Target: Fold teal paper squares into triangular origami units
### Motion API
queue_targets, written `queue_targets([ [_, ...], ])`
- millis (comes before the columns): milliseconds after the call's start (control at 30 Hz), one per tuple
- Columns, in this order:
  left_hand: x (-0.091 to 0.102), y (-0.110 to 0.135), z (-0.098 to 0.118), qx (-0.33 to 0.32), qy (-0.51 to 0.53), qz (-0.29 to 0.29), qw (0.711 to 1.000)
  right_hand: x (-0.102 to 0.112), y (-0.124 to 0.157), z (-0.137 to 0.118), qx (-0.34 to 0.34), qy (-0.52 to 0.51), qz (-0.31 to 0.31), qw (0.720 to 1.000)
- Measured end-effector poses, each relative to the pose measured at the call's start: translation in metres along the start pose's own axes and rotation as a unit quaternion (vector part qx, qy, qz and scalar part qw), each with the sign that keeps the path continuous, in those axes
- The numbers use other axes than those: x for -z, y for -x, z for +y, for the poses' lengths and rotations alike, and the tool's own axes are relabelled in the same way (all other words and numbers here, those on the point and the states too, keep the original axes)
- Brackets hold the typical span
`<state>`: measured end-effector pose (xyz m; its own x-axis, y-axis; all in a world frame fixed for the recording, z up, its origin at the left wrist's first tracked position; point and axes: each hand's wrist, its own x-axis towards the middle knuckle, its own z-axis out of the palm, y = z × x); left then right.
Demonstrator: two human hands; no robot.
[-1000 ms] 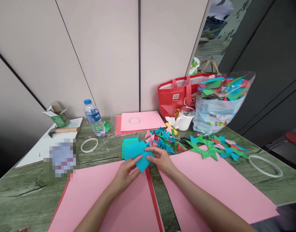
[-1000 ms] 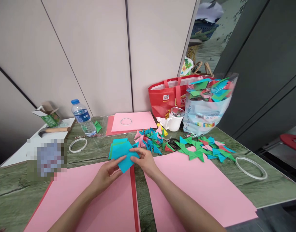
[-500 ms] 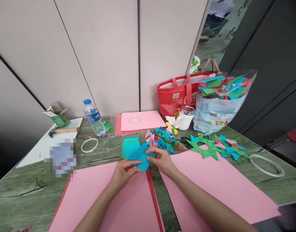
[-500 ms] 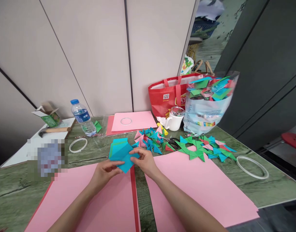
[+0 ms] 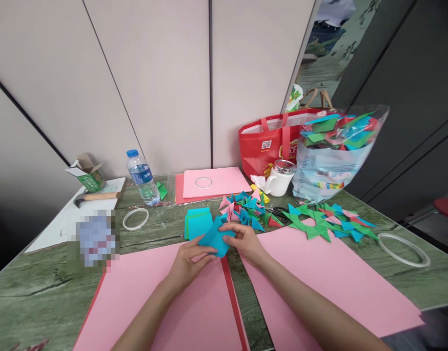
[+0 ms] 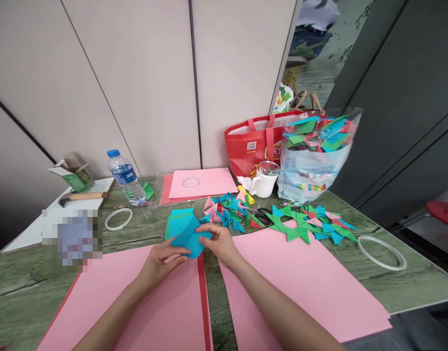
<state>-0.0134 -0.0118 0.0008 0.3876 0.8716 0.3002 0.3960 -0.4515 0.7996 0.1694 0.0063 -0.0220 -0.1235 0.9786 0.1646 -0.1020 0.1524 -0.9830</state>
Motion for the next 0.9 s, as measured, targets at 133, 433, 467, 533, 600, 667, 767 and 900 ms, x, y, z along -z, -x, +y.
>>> queue_targets([
  [133, -0.002, -0.001, 0.003, 0.090, 0.043, 0.073, 0.992, -0.004, 0.002, -0.002, 0.025, 0.061, -0.006, 0.998],
  [433, -0.005, 0.000, 0.009, 0.176, 0.187, 0.084, 0.963, -0.017, 0.014, -0.005, 0.015, 0.109, 0.025, 0.994],
  [467, -0.006, -0.001, 0.009, 0.171, 0.217, 0.082, 0.957, -0.018, 0.014, -0.004, 0.009, 0.105, 0.032, 0.994],
  [533, -0.007, -0.002, 0.009, 0.169, 0.275, 0.085, 0.943, -0.018, 0.013, -0.004, 0.005, 0.092, 0.047, 0.995],
  [600, -0.008, -0.003, 0.009, 0.186, 0.311, 0.083, 0.928, -0.018, 0.013, -0.004, 0.012, 0.084, 0.060, 0.995],
  [667, -0.008, -0.003, 0.008, 0.214, 0.319, 0.081, 0.920, -0.018, 0.013, -0.003, 0.023, 0.086, 0.066, 0.994],
  [767, -0.007, -0.003, 0.006, 0.232, 0.318, 0.077, 0.916, -0.019, 0.014, -0.003, 0.024, 0.090, 0.057, 0.994],
  [900, -0.006, -0.003, 0.003, 0.238, 0.325, 0.087, 0.911, -0.020, 0.015, -0.004, 0.027, 0.064, 0.058, 0.996],
])
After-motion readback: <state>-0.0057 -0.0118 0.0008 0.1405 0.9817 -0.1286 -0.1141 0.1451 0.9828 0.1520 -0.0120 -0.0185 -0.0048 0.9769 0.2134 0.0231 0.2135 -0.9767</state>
